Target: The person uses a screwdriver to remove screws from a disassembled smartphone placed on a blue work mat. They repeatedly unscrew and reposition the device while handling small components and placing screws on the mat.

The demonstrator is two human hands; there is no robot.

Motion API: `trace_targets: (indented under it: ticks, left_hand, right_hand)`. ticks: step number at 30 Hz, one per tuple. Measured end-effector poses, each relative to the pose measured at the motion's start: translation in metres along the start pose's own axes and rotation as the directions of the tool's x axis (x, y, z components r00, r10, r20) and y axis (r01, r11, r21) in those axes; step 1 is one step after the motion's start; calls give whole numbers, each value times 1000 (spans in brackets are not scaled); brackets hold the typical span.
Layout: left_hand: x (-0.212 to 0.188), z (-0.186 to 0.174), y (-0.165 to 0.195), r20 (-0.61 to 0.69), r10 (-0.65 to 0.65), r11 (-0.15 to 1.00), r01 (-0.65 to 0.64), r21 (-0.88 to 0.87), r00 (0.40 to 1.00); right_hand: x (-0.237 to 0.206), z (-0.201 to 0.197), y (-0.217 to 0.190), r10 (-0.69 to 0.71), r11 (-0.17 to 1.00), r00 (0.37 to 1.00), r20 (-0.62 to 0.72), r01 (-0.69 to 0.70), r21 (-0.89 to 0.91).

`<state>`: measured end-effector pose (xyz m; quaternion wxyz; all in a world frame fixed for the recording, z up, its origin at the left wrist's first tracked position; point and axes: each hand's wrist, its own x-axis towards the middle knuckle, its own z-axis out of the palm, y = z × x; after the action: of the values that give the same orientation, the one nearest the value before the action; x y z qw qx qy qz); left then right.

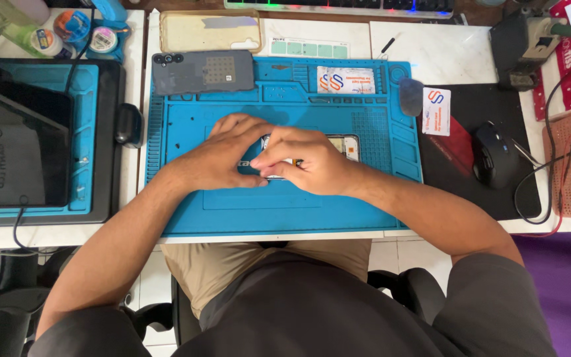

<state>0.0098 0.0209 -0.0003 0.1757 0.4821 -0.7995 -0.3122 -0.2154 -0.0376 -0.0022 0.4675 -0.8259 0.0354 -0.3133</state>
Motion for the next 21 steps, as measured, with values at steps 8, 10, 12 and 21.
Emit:
trace_targets:
  ticks: [8, 10, 12, 21]
  left_hand:
    - [0, 0, 0, 12, -24, 1000, 24, -14, 1000]
    - [0, 1, -1, 4, -16, 1000, 16, -19, 1000]
    - [0, 2, -3, -15, 33, 999, -34, -25, 999]
    - [-2, 3, -7, -42, 101, 995, -102, -15, 994]
  right_hand:
    - [-1, 2, -1, 4, 1000, 1000, -28, -4, -4]
    - [-2, 0, -2, 9, 1000, 1000, -8, -9, -5]
    - [-2, -2, -2, -21, 1000, 1000, -9, 20, -12]
    - [0, -3, 2, 10, 1000, 1000, 5, -10, -29]
